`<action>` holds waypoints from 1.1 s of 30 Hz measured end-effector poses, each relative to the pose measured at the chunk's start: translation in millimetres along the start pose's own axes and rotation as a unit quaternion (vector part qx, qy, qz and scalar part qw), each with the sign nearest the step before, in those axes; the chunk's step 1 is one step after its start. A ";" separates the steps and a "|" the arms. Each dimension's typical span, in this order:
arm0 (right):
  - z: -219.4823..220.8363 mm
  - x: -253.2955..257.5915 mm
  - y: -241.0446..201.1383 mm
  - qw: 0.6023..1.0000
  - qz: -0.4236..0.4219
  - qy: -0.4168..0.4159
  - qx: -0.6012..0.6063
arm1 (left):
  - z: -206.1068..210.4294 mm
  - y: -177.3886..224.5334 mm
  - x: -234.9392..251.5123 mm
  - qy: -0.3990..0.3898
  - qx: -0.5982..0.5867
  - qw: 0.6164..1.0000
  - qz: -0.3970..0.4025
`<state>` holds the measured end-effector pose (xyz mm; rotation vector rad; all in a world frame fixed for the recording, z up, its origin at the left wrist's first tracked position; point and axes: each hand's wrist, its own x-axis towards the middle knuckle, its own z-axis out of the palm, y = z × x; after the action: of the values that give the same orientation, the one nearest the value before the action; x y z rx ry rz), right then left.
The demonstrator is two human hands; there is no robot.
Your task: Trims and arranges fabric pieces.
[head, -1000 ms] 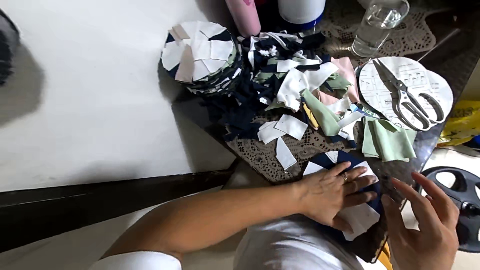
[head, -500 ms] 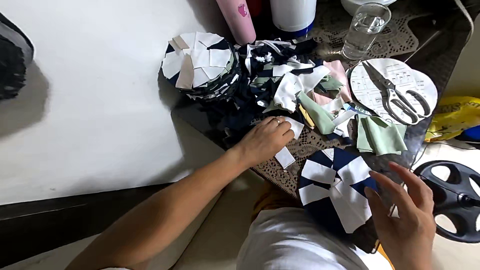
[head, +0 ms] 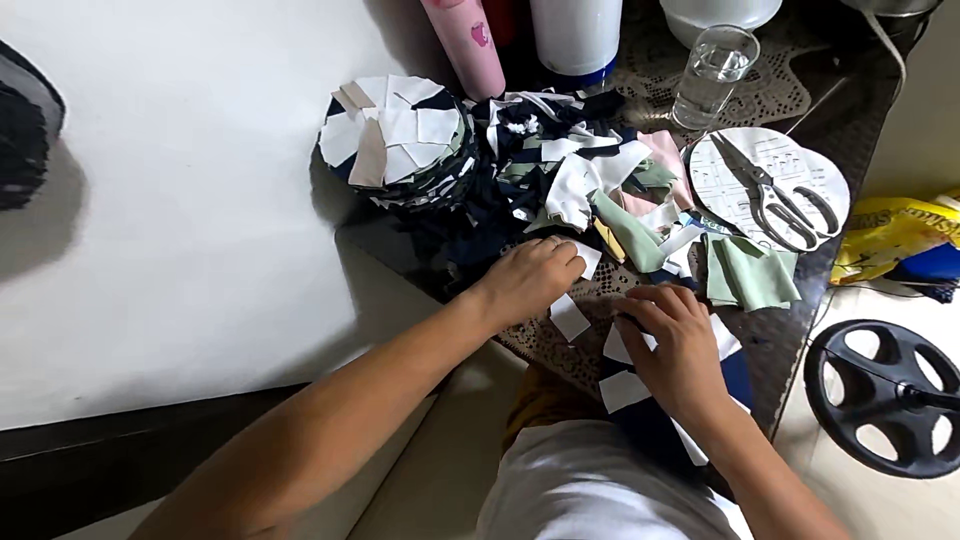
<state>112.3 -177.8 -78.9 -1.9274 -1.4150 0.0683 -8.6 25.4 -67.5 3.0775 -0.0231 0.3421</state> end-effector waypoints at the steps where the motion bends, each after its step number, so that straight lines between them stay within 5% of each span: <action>1: 4.0 5.3 -2.7 1.000 0.009 -0.003 0.016 | 0.2 0.1 -0.6 0.015 -0.022 0.999 -0.025; 4: 12.2 19.6 -10.7 0.995 0.050 -0.011 0.084 | -6.4 5.1 -1.6 0.069 -0.140 0.975 -0.159; 8: 21.4 36.4 -17.2 0.978 0.091 0.000 0.186 | -27.1 18.5 -2.4 0.086 -0.326 0.880 -0.334; 13: 23.2 44.0 -26.7 0.950 0.124 0.023 0.285 | -33.3 28.7 -8.6 0.096 -0.471 0.792 -0.377; 27: 23.6 39.4 -24.8 0.949 0.126 0.016 0.287 | -26.4 34.8 -15.1 0.114 -0.458 0.798 -0.376; 33: 27.3 40.9 -25.3 0.971 0.082 0.020 0.225 | -25.5 40.6 -18.3 0.129 -0.384 0.845 -0.349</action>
<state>95.8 -125.8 -69.4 -1.6479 -1.0947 0.3936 -32.9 -13.8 -45.0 2.0337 0.7482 0.5242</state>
